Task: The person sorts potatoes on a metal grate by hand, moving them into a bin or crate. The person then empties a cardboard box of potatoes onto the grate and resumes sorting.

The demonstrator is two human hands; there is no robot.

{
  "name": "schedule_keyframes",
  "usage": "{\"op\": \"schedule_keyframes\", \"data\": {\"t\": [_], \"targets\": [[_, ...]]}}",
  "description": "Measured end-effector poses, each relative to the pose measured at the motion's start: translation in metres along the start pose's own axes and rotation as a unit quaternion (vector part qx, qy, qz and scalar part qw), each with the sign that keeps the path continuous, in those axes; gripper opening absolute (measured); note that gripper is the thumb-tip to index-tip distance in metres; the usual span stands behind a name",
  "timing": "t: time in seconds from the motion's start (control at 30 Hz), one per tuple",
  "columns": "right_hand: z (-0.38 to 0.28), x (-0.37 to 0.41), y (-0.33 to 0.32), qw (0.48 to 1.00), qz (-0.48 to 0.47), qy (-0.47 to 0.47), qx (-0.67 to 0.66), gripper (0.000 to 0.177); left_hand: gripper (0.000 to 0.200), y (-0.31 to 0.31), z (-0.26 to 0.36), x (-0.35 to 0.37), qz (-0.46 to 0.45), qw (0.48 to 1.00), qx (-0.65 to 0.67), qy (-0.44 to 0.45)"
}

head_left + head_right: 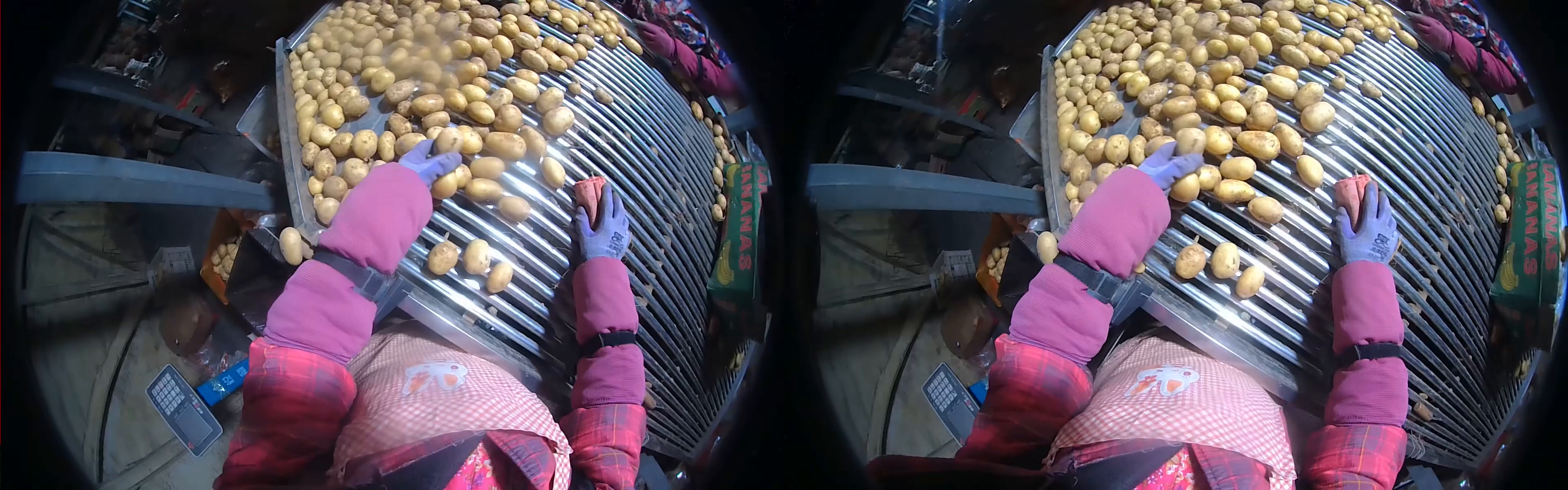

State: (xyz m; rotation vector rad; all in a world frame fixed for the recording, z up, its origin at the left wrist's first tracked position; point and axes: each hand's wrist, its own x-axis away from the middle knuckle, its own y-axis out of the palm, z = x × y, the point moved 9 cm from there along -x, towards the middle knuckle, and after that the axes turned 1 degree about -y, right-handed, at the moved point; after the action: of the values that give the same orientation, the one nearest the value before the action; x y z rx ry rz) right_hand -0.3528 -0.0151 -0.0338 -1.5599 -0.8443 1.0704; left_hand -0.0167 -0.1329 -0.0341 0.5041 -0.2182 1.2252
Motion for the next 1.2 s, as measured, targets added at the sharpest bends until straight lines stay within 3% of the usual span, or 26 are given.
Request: {"op": "schedule_keyframes", "data": {"t": [0.03,0.1,0.17,0.23,0.3,0.33,0.37,0.47,0.53,0.57,0.63,0.67,0.7,0.77,0.8,0.83,0.9,1.03,1.13,1.17,1.2], "targets": [[0.0,0.0,-0.002,1.0,0.0,0.003,0.003,0.078,0.046,0.005,0.003,-0.007,-0.01,0.997,-0.067,0.048],[-0.003,0.001,-0.005,1.0,-0.004,0.009,0.004,0.078,0.047,0.001,-0.004,-0.001,0.004,0.998,-0.061,0.022],[0.002,0.001,0.001,1.0,-0.001,0.005,0.001,0.078,0.041,-0.008,-0.018,0.019,0.023,0.993,0.009,-0.118],[0.001,0.001,0.002,1.0,0.017,-0.005,-0.017,0.077,0.044,-0.026,-0.026,0.028,0.075,0.988,0.061,-0.124],[0.001,0.001,0.001,1.0,0.018,-0.003,-0.014,0.073,0.049,-0.028,-0.036,0.039,-0.045,0.94,0.315,-0.122],[0.002,-0.001,0.002,0.999,0.025,-0.013,-0.018,0.073,0.055,-0.028,-0.012,0.062,-0.053,0.949,0.297,-0.09],[0.003,-0.002,0.004,0.999,0.031,-0.026,-0.024,0.072,0.051,-0.03,-0.007,0.067,-0.129,0.929,0.341,-0.063],[0.001,-0.003,0.003,0.998,0.031,-0.037,-0.03,0.07,0.049,-0.051,0.024,0.106,-0.155,0.912,0.379,0.007],[0.001,-0.006,0.004,0.999,0.017,-0.038,-0.023,0.07,0.044,-0.08,0.054,0.13,-0.072,0.916,0.359,0.163],[0.0,-0.007,0.004,0.999,0.014,-0.045,-0.026,0.07,0.024,-0.097,0.049,0.122,-0.134,0.895,0.35,0.242],[0.003,-0.008,0.006,0.999,-0.001,-0.04,-0.027,0.069,0.018,-0.113,0.062,0.161,-0.12,0.952,0.157,0.235],[0.009,-0.009,0.011,0.997,0.023,-0.063,-0.025,0.069,0.024,-0.118,0.087,0.19,-0.144,0.892,0.268,0.334],[0.008,-0.01,0.012,0.995,0.041,-0.086,-0.025,0.068,0.028,-0.153,0.046,0.197,-0.122,0.893,0.355,0.247],[0.012,-0.011,0.014,0.998,0.012,-0.054,-0.004,0.068,0.043,-0.186,0.016,0.225,-0.125,0.865,0.45,0.184],[0.019,-0.015,0.02,0.996,0.03,-0.078,-0.011,0.068,0.047,-0.212,-0.007,0.235,-0.028,0.863,0.472,0.178],[0.021,-0.014,0.022,0.996,0.03,-0.083,0.009,0.067,0.051,-0.207,0.004,0.244,-0.081,0.84,0.505,0.178],[0.026,-0.015,0.025,0.997,0.031,-0.073,0.014,0.067,0.053,-0.232,-0.015,0.261,0.065,0.871,0.456,0.167],[0.028,-0.018,0.027,0.996,0.025,-0.079,0.036,0.067,0.056,-0.258,-0.044,0.284,0.016,0.904,0.402,0.147],[0.023,-0.017,0.023,0.997,0.018,-0.059,0.035,0.069,0.054,-0.294,-0.096,0.299,0.212,0.923,0.315,0.055],[0.024,-0.016,0.025,0.996,0.028,-0.079,0.017,0.069,0.052,-0.307,-0.131,0.297,0.171,0.922,0.345,0.026],[0.011,-0.015,0.017,0.999,-0.027,-0.031,0.0,0.069,0.05,-0.318,-0.162,0.295,0.12,0.918,0.377,-0.008]]}}
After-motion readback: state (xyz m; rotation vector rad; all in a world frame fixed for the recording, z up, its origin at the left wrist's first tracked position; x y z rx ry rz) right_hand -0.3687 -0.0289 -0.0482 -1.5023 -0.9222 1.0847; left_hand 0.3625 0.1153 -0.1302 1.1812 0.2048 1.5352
